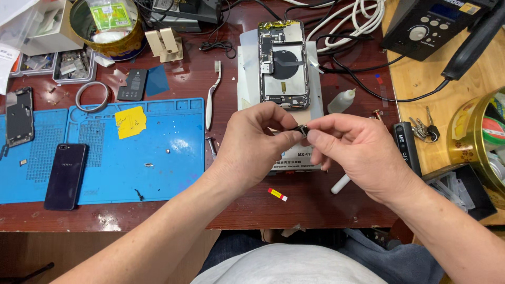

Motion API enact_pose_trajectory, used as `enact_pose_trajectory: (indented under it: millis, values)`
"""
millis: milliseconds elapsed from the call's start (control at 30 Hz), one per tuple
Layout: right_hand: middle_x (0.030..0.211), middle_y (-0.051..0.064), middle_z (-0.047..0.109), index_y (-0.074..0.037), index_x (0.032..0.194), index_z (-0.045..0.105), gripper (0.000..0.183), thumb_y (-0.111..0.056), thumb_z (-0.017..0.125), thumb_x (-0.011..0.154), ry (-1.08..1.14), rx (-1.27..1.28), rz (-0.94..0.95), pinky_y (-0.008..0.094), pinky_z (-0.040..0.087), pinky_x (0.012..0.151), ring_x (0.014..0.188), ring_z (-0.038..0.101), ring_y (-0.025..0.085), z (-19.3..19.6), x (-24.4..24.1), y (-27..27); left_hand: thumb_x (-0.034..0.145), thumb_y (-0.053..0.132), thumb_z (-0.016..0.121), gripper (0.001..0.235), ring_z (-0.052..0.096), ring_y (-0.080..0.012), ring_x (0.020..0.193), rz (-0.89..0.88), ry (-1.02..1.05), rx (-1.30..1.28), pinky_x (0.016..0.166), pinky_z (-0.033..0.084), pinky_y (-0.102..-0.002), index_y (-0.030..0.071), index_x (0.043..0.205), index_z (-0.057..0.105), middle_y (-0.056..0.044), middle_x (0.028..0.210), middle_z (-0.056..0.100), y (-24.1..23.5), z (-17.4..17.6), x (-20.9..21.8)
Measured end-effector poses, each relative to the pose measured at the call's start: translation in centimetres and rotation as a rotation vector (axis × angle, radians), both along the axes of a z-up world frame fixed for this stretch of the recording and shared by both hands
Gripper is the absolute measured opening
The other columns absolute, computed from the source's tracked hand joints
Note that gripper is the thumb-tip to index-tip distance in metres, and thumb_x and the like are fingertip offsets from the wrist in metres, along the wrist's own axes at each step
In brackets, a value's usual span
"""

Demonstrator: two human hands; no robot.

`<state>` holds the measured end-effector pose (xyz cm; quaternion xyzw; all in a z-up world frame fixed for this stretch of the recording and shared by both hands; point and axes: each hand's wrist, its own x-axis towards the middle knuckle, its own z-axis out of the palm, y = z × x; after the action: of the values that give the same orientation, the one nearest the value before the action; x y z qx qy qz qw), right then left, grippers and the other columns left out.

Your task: The person repeatedly inserts and removes a small black rectangular component into a slot on a disassembled mobile phone motherboard. The hands manipulate the component and the board throughout the clip without using any tools.

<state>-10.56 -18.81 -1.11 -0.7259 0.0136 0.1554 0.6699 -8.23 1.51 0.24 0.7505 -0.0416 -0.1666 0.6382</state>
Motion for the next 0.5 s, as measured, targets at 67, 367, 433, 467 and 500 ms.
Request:
enact_pose_trajectory:
  millis: [67, 367, 433, 467, 500]
  values:
    - [0.083, 0.008, 0.074, 0.002, 0.112, 0.074, 0.022, -0.008, 0.067, 0.094, 0.016, -0.029, -0.015, 0.023, 0.055, 0.059, 0.068, 0.067, 0.009, 0.00, 0.01, 0.24, 0.084, 0.011, 0.077, 0.013, 0.061, -0.0049, 0.069, 0.012, -0.016, 0.027, 0.059, 0.053, -0.023, 0.003, 0.090, 0.069, -0.002, 0.082, 0.073, 0.14, -0.11, -0.37]
    - [0.090, 0.005, 0.071, -0.001, 0.112, 0.064, 0.016, -0.010, 0.062, 0.098, -0.092, -0.072, -0.034, 0.023, 0.056, 0.061, 0.073, 0.068, 0.009, -0.30, 0.35, 0.51, 0.086, 0.018, 0.078, 0.018, 0.066, -0.0055, 0.072, 0.066, 0.016, -0.001, 0.063, 0.055, -0.023, 0.002, 0.095, 0.076, -0.002, 0.081, 0.076, -0.60, -0.58, -0.59]
    - [0.091, 0.004, 0.071, -0.001, 0.113, 0.064, 0.016, -0.010, 0.062, 0.099, -0.137, -0.106, -0.033, 0.023, 0.057, 0.061, 0.074, 0.068, 0.008, -0.38, 0.28, 0.56, 0.086, 0.017, 0.078, 0.017, 0.066, -0.0051, 0.072, 0.078, -0.003, 0.007, 0.063, 0.056, -0.023, 0.003, 0.094, 0.075, -0.002, 0.081, 0.076, -0.51, -0.47, -0.58]
    - [0.091, 0.004, 0.071, -0.001, 0.113, 0.064, 0.017, -0.010, 0.063, 0.099, -0.149, -0.112, -0.032, 0.023, 0.057, 0.061, 0.074, 0.068, 0.008, -0.37, 0.24, 0.50, 0.086, 0.017, 0.078, 0.017, 0.066, -0.0052, 0.072, 0.082, -0.013, 0.016, 0.063, 0.056, -0.023, 0.002, 0.094, 0.076, -0.002, 0.081, 0.076, -0.52, -0.40, -0.58]
    - [0.091, 0.004, 0.071, -0.001, 0.113, 0.065, 0.017, -0.010, 0.063, 0.099, -0.162, -0.119, -0.031, 0.023, 0.057, 0.061, 0.074, 0.068, 0.008, -0.36, 0.23, 0.44, 0.086, 0.017, 0.078, 0.017, 0.066, -0.0052, 0.072, 0.086, -0.022, 0.025, 0.064, 0.056, -0.022, 0.002, 0.094, 0.076, -0.002, 0.081, 0.076, -0.55, -0.34, -0.55]
